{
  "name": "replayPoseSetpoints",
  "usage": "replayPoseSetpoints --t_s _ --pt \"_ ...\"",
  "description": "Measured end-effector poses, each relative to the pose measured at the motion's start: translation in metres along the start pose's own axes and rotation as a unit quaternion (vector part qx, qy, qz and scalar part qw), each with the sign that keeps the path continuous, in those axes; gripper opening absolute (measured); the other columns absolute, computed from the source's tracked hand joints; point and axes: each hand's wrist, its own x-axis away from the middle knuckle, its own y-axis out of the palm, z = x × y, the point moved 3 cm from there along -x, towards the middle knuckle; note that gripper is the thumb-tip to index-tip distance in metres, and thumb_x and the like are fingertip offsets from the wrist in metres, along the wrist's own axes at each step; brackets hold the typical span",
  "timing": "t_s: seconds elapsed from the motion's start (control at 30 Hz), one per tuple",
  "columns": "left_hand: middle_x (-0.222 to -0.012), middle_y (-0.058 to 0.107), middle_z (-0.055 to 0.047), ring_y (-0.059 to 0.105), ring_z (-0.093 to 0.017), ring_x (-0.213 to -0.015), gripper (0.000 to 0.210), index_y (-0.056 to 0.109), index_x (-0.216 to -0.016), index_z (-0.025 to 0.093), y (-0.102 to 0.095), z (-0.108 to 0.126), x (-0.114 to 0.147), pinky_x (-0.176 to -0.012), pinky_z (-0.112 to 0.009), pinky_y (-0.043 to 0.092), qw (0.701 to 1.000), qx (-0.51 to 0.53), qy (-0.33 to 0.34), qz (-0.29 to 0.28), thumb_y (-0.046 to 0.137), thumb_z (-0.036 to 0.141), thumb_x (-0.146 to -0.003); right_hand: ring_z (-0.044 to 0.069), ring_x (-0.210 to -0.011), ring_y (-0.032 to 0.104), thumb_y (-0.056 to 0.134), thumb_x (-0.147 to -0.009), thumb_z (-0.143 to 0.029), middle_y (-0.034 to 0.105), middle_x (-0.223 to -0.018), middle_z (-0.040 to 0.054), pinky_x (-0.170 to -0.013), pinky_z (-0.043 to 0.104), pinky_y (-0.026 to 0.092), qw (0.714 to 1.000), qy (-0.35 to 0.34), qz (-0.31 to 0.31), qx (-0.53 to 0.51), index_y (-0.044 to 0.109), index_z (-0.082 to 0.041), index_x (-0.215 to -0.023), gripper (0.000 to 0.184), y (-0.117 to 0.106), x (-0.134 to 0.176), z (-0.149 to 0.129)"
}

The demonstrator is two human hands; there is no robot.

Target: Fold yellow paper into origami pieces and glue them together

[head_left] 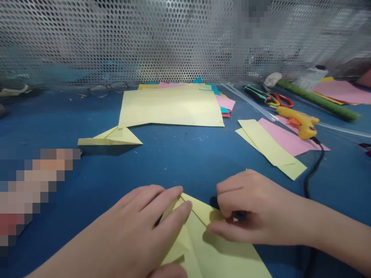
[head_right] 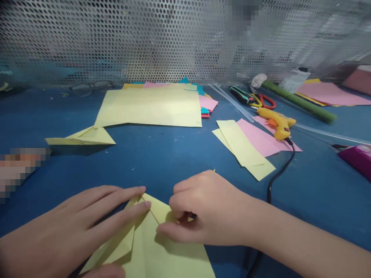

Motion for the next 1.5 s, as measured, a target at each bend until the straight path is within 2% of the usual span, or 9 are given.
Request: replayPoseSetpoints --t_s 0.1,0.2,0.4,0.53,0.8,1.1,1.27,1.37,1.5 --pt "-0.138 0.063 -0.007 0.058 -0.029 -0.121 0.062 0.053 -0.136 0.022 -0.007 -0.004 -0.003 -0.099 -0.036 0.049 0.999 0.048 -0.021 -0.009 0.06 0.058 -0.086 0.009 -0.063 0.056 0.075 -0.085 -0.026 0.062 -0.078 -0.0018 -0.054 0.022 0.038 1.0 0.021 -0.004 0.016 0.07 -0.017 -0.08 0.011 -0.002 -0.002 0.001" --pt "-0.128 0.064 -0.008 0.06 -0.026 -0.118 0.057 0.053 -0.129 0.023 -0.009 -0.006 -0.006 -0.093 -0.032 0.052 0.992 0.118 -0.042 0.023 0.055 0.063 -0.089 0.013 -0.087 0.068 0.079 -0.082 -0.026 0.068 -0.11 0.0031 -0.071 0.022 0.049 0.998 0.042 -0.028 -0.024 0.071 -0.019 -0.115 0.034 -0.003 -0.003 -0.002" --pt "-0.143 0.058 -0.007 0.057 -0.023 -0.13 0.05 0.05 -0.135 0.025 -0.006 -0.002 -0.001 -0.104 -0.031 0.05 0.981 0.159 -0.099 0.054 0.039 0.061 -0.103 0.021 -0.115 0.062 0.074 -0.087 -0.024 0.063 -0.13 0.009 -0.097 0.03 0.051 0.994 0.074 -0.064 -0.049 0.062 -0.016 -0.133 0.048 0.002 -0.003 -0.013" --pt "-0.139 0.063 -0.005 0.058 -0.023 -0.128 0.042 0.056 -0.13 0.024 -0.004 0.0 0.0 -0.108 -0.031 0.047 0.982 0.152 -0.091 0.062 0.044 0.053 -0.102 0.028 -0.108 0.06 0.071 -0.087 -0.023 0.064 -0.123 0.0133 -0.096 0.044 0.052 0.996 0.084 -0.028 0.003 0.067 -0.013 -0.115 0.03 0.009 0.001 -0.02" --pt "-0.116 0.066 0.004 0.065 -0.017 -0.104 0.039 0.061 -0.102 0.029 -0.005 -0.009 -0.013 -0.082 -0.021 0.054 0.961 0.244 -0.125 0.037 0.081 0.049 -0.075 0.022 -0.105 0.06 0.071 -0.083 -0.018 0.06 -0.115 0.0068 -0.089 0.034 0.054 0.986 0.122 -0.044 -0.105 0.065 -0.019 -0.084 0.006 0.014 0.001 -0.017" --pt "-0.115 0.068 0.005 0.068 -0.017 -0.098 0.023 0.066 -0.109 0.034 -0.01 -0.005 -0.001 -0.081 -0.024 0.057 0.957 0.253 -0.139 0.027 0.067 0.039 -0.087 0.009 -0.086 0.065 0.07 -0.087 -0.007 0.067 -0.092 -0.0002 -0.076 0.017 0.051 0.982 0.094 -0.06 -0.151 0.078 -0.022 -0.097 0.02 0.008 -0.002 -0.017" --pt "-0.112 0.071 0.008 0.069 -0.013 -0.101 0.027 0.058 -0.125 0.038 -0.02 -0.004 -0.004 -0.088 -0.018 0.055 0.971 0.191 -0.128 0.061 0.055 0.039 -0.098 0.019 -0.094 0.06 0.053 -0.102 -0.014 0.071 -0.1 0.0038 -0.081 0.035 0.048 0.986 -0.045 0.116 0.115 0.076 -0.021 -0.1 0.024 -0.004 0.001 -0.017" --pt "-0.134 0.064 0.007 0.068 -0.015 -0.114 0.048 0.043 -0.143 0.04 -0.026 -0.005 -0.004 -0.098 -0.018 0.052 0.973 0.137 -0.144 0.117 0.056 0.042 -0.097 0.024 -0.12 0.053 0.054 -0.101 -0.017 0.063 -0.134 0.0067 -0.101 0.041 0.044 0.955 -0.021 0.209 0.209 0.073 -0.026 -0.11 0.022 -0.011 0.008 -0.016" --pt "-0.15 0.053 0.005 0.061 -0.02 -0.127 0.07 0.022 -0.157 0.039 -0.023 -0.006 0.001 -0.1 -0.022 0.052 0.976 0.121 -0.132 0.124 0.056 0.039 -0.095 0.042 -0.147 0.031 0.059 -0.098 -0.034 0.038 -0.16 0.0098 -0.114 0.059 0.036 0.952 0.012 0.221 0.21 0.069 -0.028 -0.121 0.026 -0.015 0.011 -0.016"
